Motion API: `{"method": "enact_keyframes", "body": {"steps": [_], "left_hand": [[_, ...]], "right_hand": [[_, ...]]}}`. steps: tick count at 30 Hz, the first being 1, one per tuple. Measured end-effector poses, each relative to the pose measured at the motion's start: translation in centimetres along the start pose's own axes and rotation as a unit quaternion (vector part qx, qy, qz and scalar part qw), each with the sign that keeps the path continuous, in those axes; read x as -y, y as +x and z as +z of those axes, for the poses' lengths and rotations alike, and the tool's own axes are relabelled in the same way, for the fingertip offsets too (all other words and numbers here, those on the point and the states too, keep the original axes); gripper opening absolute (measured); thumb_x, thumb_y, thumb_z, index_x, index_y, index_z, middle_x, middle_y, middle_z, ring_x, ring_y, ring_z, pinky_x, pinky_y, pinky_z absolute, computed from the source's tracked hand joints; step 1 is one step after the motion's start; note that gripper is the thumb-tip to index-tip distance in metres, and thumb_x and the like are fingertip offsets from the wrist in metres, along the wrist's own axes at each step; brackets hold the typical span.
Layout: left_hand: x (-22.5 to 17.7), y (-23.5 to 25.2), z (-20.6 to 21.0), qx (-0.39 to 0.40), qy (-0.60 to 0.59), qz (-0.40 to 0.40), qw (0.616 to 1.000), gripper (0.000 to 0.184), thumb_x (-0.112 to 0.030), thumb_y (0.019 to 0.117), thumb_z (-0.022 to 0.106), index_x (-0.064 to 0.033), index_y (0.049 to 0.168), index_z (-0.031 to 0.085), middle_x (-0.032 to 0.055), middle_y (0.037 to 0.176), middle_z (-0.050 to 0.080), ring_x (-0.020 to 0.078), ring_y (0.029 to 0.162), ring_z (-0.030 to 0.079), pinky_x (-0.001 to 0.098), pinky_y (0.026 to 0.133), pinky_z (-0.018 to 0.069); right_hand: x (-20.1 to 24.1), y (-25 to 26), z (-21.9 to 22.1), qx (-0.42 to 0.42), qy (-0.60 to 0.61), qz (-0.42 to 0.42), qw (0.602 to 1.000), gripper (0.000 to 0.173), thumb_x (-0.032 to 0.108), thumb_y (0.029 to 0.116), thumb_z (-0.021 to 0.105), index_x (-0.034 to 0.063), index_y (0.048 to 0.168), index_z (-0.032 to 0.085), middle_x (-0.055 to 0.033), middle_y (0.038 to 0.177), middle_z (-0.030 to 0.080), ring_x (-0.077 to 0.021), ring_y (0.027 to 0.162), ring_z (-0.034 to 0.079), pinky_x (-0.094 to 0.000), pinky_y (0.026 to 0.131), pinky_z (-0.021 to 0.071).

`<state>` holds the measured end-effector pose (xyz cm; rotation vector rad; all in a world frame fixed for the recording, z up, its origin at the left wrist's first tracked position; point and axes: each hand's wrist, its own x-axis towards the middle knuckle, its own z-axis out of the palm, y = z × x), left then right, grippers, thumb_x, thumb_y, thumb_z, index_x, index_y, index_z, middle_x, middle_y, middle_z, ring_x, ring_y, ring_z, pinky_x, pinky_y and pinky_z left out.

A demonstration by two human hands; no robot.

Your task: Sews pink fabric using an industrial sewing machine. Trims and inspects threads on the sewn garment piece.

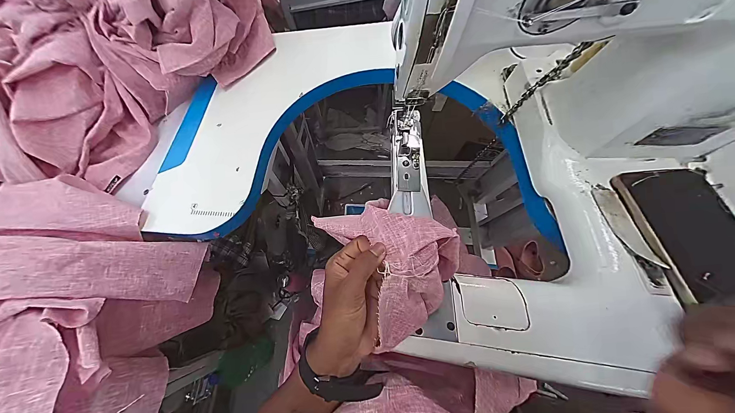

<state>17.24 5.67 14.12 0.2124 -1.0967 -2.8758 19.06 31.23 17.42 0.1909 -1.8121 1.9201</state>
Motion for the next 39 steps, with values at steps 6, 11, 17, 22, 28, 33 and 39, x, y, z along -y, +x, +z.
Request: {"method": "enact_keyframes", "body": {"steps": [6, 11, 17, 22, 28, 33, 39], "left_hand": [[-0.3, -0.5, 0.1, 0.131, 0.036, 0.026, 0.990, 0.013, -0.005, 0.0879, 0.076, -0.0053, 0.099, 0.069, 0.0013, 0.088, 0.074, 0.0050, 0.082, 0.071, 0.0220, 0.078, 0.0590], [-0.8, -0.9, -0.5, 0.118, 0.084, 0.066, 0.987, 0.017, 0.002, 0.0866, 0.075, -0.0014, 0.103, 0.072, 0.0032, 0.089, 0.076, 0.0044, 0.082, 0.072, 0.0207, 0.078, 0.0594], [-1.1, -0.5, -1.2, 0.202, 0.217, 0.016, 0.955, 0.015, -0.003, 0.0904, 0.073, -0.0007, 0.105, 0.075, -0.0040, 0.087, 0.075, -0.0017, 0.076, 0.068, 0.0167, 0.071, 0.0563], [-1.1, -0.6, -0.9, 0.248, 0.235, 0.044, 0.939, 0.004, -0.004, 0.0934, 0.070, -0.0051, 0.094, 0.073, -0.0093, 0.086, 0.072, -0.0059, 0.076, 0.064, 0.0134, 0.070, 0.0535], [-0.2, -0.8, 0.2, 0.154, 0.174, 0.120, 0.965, 0.007, -0.007, 0.0955, 0.068, -0.0064, 0.095, 0.075, -0.0068, 0.087, 0.074, -0.0031, 0.080, 0.067, 0.0161, 0.076, 0.0562], [0.2, -1.3, 0.2, 0.159, 0.161, 0.126, 0.966, 0.009, -0.010, 0.0969, 0.068, -0.0077, 0.097, 0.076, -0.0073, 0.087, 0.074, -0.0040, 0.079, 0.067, 0.0148, 0.073, 0.0556], [0.3, -1.5, 0.2, 0.150, 0.148, 0.131, 0.969, 0.009, -0.009, 0.0965, 0.068, -0.0059, 0.096, 0.077, -0.0055, 0.086, 0.074, -0.0029, 0.080, 0.068, 0.0155, 0.074, 0.0563]], "right_hand": [[-3.3, -2.6, 9.7, 0.129, -0.074, -0.054, 0.987, 0.030, 0.026, 0.0880, 0.078, 0.0045, 0.109, 0.074, 0.0030, 0.093, 0.066, 0.0117, 0.072, 0.052, -0.0031, 0.060, 0.0431], [-3.3, -2.0, 9.7, 0.108, -0.087, -0.067, 0.988, 0.014, 0.022, 0.1008, 0.064, 0.0089, 0.097, 0.069, 0.0044, 0.091, 0.067, 0.0083, 0.071, 0.059, -0.0061, 0.061, 0.0501], [-2.6, -0.2, 5.9, 0.124, -0.031, -0.019, 0.992, 0.010, 0.029, 0.1021, 0.063, 0.0213, 0.102, 0.068, 0.0141, 0.093, 0.067, 0.0067, 0.065, 0.059, -0.0083, 0.055, 0.0505], [-1.7, -0.7, 6.1, 0.062, -0.147, -0.007, 0.987, 0.022, 0.025, 0.1041, 0.057, 0.0053, 0.114, 0.058, 0.0128, 0.082, 0.062, 0.0092, 0.059, 0.054, -0.0084, 0.049, 0.0478], [0.8, -4.1, 8.7, 0.238, 0.050, 0.157, 0.957, 0.021, 0.029, 0.1081, 0.050, 0.0118, 0.098, 0.058, 0.0104, 0.073, 0.063, 0.0061, 0.059, 0.060, -0.0122, 0.051, 0.0512], [-1.0, -4.8, 10.3, 0.211, 0.022, 0.116, 0.970, 0.020, 0.023, 0.1044, 0.056, 0.0081, 0.092, 0.062, 0.0096, 0.064, 0.062, 0.0057, 0.050, 0.058, -0.0112, 0.044, 0.0500], [-1.3, -5.2, 10.3, 0.200, -0.004, 0.102, 0.974, 0.021, 0.024, 0.1042, 0.057, 0.0071, 0.093, 0.063, 0.0088, 0.066, 0.064, 0.0055, 0.050, 0.058, -0.0111, 0.044, 0.0498]]}}
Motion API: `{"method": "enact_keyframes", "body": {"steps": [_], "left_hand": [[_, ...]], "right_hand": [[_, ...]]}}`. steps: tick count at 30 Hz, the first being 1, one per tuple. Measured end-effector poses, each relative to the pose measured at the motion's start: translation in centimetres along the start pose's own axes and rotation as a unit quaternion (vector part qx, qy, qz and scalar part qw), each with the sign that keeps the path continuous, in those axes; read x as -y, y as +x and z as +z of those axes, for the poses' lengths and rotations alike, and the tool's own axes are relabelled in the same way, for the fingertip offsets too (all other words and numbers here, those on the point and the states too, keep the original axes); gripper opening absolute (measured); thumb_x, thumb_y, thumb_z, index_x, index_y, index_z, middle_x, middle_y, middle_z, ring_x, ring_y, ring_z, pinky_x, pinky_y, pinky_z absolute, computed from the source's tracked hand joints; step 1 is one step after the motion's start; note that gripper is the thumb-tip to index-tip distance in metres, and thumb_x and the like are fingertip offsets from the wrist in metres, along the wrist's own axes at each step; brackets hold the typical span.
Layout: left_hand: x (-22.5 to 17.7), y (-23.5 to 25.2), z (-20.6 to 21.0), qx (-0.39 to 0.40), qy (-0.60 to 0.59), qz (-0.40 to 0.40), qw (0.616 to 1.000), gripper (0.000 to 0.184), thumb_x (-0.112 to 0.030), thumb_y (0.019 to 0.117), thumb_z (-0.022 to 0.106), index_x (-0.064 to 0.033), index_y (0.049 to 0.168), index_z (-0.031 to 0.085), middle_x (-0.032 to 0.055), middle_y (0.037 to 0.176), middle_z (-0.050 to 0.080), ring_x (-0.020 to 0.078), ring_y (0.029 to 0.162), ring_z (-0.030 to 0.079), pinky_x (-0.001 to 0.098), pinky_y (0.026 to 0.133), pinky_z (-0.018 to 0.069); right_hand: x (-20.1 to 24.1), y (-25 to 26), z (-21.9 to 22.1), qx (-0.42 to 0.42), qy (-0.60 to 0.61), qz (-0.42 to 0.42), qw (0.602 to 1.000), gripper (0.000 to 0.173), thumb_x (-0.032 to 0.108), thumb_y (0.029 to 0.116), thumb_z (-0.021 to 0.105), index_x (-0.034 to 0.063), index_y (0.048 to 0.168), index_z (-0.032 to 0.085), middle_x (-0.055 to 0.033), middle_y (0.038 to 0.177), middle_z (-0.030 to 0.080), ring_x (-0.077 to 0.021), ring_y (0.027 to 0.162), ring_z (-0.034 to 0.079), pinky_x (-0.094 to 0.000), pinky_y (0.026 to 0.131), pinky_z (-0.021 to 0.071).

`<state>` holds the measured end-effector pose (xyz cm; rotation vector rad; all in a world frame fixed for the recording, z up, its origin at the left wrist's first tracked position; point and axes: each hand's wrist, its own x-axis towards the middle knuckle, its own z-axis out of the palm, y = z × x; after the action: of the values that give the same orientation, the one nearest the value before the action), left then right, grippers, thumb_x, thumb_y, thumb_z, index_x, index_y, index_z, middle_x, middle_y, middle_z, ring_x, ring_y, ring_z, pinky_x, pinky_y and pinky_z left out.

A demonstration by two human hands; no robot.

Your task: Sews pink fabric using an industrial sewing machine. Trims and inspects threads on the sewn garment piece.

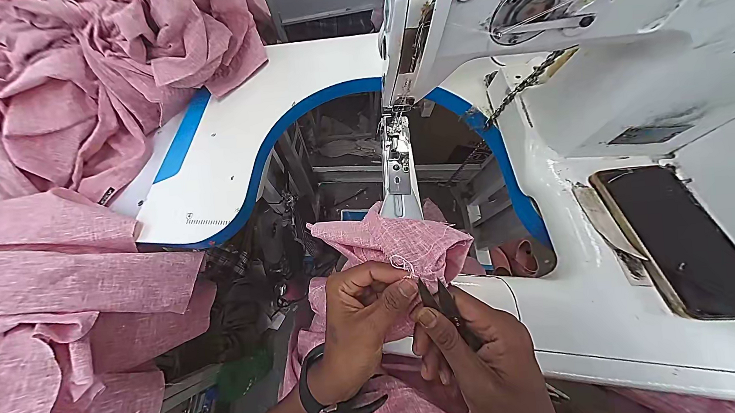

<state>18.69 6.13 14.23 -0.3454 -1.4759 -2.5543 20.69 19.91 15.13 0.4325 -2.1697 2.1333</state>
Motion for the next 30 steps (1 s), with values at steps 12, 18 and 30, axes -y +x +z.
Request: {"method": "enact_keyframes", "body": {"steps": [12, 18, 30], "left_hand": [[0.14, -0.19, -0.03, 0.009, -0.007, -0.006, 1.000, 0.009, -0.010, 0.0967, 0.068, -0.0065, 0.095, 0.076, -0.0061, 0.087, 0.075, -0.0035, 0.080, 0.067, 0.0149, 0.075, 0.0556], [0.13, -0.33, -0.03, 0.007, -0.007, -0.008, 1.000, 0.009, -0.010, 0.0971, 0.067, -0.0062, 0.096, 0.076, -0.0055, 0.087, 0.074, -0.0033, 0.080, 0.067, 0.0154, 0.075, 0.0560], [0.28, -0.43, 0.01, 0.014, -0.017, -0.009, 1.000, 0.009, -0.009, 0.0968, 0.068, -0.0067, 0.095, 0.076, -0.0055, 0.087, 0.074, -0.0033, 0.080, 0.067, 0.0155, 0.075, 0.0559]], "right_hand": [[-0.45, -0.12, 0.13, -0.020, -0.012, -0.018, 1.000, 0.023, 0.025, 0.1040, 0.057, 0.0074, 0.091, 0.063, 0.0083, 0.065, 0.063, 0.0058, 0.051, 0.058, -0.0103, 0.045, 0.0493], [-0.62, -0.40, 0.05, -0.012, -0.031, -0.019, 0.999, 0.026, 0.028, 0.1040, 0.057, 0.0075, 0.089, 0.062, 0.0076, 0.066, 0.063, 0.0064, 0.051, 0.057, -0.0096, 0.045, 0.0478], [-0.73, -0.29, 0.25, -0.036, -0.026, -0.032, 0.998, 0.023, 0.024, 0.1028, 0.058, 0.0070, 0.088, 0.064, 0.0074, 0.065, 0.063, 0.0063, 0.052, 0.058, -0.0099, 0.046, 0.0495]]}}
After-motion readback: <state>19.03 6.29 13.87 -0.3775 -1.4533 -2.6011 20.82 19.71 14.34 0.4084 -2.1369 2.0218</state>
